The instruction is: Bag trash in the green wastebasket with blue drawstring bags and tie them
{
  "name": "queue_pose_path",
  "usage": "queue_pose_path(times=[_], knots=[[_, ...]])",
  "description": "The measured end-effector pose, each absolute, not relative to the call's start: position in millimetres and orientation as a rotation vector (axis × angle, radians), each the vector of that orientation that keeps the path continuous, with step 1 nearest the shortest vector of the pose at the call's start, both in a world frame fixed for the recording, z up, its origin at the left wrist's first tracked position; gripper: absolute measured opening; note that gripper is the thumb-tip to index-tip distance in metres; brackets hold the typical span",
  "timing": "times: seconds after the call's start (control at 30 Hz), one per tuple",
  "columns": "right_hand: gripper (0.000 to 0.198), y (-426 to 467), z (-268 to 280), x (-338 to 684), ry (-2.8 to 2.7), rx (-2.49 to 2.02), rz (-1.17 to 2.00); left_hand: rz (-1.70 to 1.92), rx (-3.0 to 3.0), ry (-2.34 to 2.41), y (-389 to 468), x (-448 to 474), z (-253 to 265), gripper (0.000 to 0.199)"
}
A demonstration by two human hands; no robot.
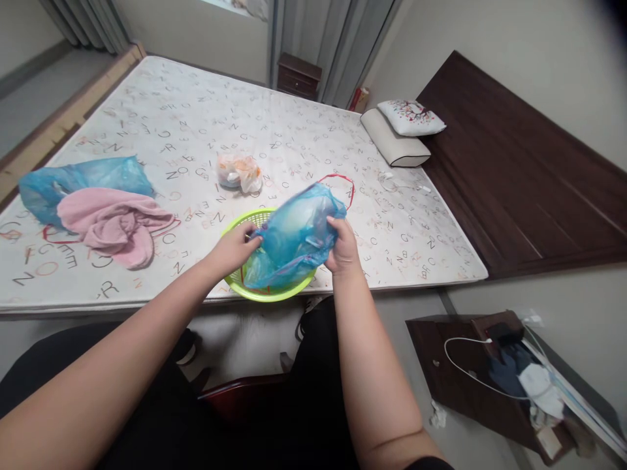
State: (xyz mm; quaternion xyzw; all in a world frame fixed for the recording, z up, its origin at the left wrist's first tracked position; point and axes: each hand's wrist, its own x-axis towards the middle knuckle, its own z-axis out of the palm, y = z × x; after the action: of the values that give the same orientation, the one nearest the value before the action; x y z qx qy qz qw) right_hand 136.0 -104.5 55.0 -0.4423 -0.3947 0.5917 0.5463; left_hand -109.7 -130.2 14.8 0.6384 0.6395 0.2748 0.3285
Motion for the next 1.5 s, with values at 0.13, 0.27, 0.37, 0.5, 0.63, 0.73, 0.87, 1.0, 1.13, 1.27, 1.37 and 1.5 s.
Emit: queue_pose_path(times=[0.13,0.27,0.37,0.5,0.63,0.73,0.87,1.0,1.13,1.27,1.37,1.5], knots=[[0.027,-94.7,42.8,143.6,-0.926,-1.241,1.048,1.041,1.452,1.837,-125.0,-125.2,17.9,0.023],[0.030,-90.3,34.7,158.5,-0.880,-1.429,0.768,1.273,1.377,1.914,-122.2,-137.0,25.7,0.022],[0.043,-90.1,34.3,164.6,-0.965,-1.542,0.568,1.369,1.333,1.898,-122.3,-140.5,32.0,0.023],[0.069,-97.3,41.6,158.5,-1.250,-1.563,0.379,1.369,1.331,1.743,-123.1,-140.4,32.8,0.027],[0.088,-110.8,54.5,142.9,-1.634,-1.558,0.167,1.178,1.417,1.526,-127.4,-132.1,30.6,0.037],[0.084,-114.5,56.2,134.8,-1.909,-1.504,0.184,1.028,1.490,1.439,-133.6,-122.8,35.5,0.045],[0.041,-106.6,44.9,137.9,-2.014,-1.501,0.324,0.921,1.515,1.446,-141.7,-118.5,49.7,0.046],[0.016,-99.6,40.8,151.7,-1.857,-1.547,0.322,0.921,1.681,1.541,-143.5,-128.6,57.8,0.041],[0.015,-101.3,46.4,162.4,-1.594,-1.499,0.262,0.905,1.925,1.689,-137.4,-148.9,49.3,0.043],[0.019,-102.3,45.7,171.5,-1.339,-1.543,0.321,0.931,1.828,1.947,-131.0,-172.0,37.1,0.054],[0.027,-98.2,39.1,179.8,-1.176,-1.564,0.404,0.984,1.547,2.077,-128.0,-185.0,34.5,0.051],[0.029,-89.5,30.1,186.6,-0.864,-1.495,0.878,1.148,1.132,1.963,-122.4,-189.2,35.4,0.038]])
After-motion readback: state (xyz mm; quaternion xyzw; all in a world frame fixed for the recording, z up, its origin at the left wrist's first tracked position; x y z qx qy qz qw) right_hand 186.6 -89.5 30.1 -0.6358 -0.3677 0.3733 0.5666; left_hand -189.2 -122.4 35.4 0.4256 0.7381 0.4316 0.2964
